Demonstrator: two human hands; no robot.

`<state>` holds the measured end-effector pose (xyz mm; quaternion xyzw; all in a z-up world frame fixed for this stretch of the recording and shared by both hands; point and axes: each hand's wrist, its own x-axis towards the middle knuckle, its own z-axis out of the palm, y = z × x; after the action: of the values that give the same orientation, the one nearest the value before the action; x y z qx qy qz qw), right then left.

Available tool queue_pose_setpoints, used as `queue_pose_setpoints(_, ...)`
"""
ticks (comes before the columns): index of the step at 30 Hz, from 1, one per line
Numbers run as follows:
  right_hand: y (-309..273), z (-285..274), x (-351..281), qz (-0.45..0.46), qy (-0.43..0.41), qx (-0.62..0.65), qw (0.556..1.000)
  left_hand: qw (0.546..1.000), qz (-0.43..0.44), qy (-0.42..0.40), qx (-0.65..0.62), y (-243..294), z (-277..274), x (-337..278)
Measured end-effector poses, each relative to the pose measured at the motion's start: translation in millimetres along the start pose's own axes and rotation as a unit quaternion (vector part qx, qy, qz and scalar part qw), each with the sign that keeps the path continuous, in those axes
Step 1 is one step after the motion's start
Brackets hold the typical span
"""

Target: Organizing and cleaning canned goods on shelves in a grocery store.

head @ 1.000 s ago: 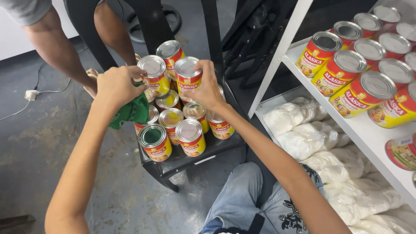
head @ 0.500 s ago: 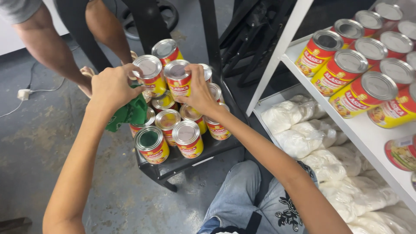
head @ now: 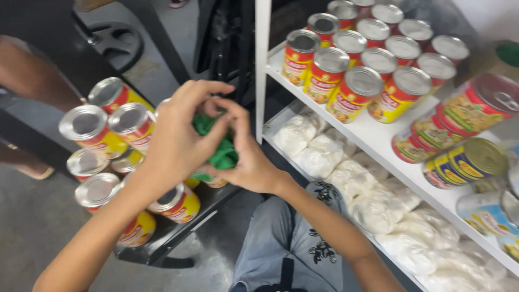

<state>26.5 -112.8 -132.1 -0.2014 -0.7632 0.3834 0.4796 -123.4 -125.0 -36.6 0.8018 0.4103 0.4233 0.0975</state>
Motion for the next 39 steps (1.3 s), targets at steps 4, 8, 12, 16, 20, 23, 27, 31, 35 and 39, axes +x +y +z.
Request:
queue_pose_setpoints(4,-10,-51,-42,0.017,0.142,-0.028,0.989,0.989,0.013,-0.018,-0.145,35,59,26)
queue_pose_setpoints(8,-9,-99,-85,0.038,0.262,-0.049,0.963,0.986,0.052,-0.042,-0.154,57,116,45)
queue_pose_setpoints(12,7,-146,-125,0.074,0.416,-0.021,0.906,0.98,-0.028,-0.041,-0.191,43,193,55)
queue_pose_setpoints(16,21,-182,-146,0.085,0.5,-0.082,0.858,0.968,-0.133,0.002,-0.214,15,273,62)
queue_pose_setpoints(20,30,-204,-145,0.074,0.479,-0.165,0.859,0.977,-0.133,0.044,-0.163,22,313,72)
queue_pose_setpoints(23,40,-213,-146,0.069,0.418,-0.239,0.874,0.976,-0.145,0.075,-0.141,35,337,77)
queue_pose_setpoints(27,46,-215,-135,0.072,0.415,-0.348,0.838,0.971,-0.171,0.159,-0.06,32,361,84)
queue_pose_setpoints(31,63,-220,-125,0.061,0.426,-0.456,0.779,0.961,-0.166,0.215,-0.054,27,378,88)
queue_pose_setpoints(35,59,-228,-103,0.032,0.422,-0.53,0.735,0.958,-0.14,0.237,-0.077,23,384,83)
queue_pose_setpoints(39,72,-240,-109,0.097,0.416,-0.504,0.751,0.957,-0.13,0.215,-0.145,34,375,83)
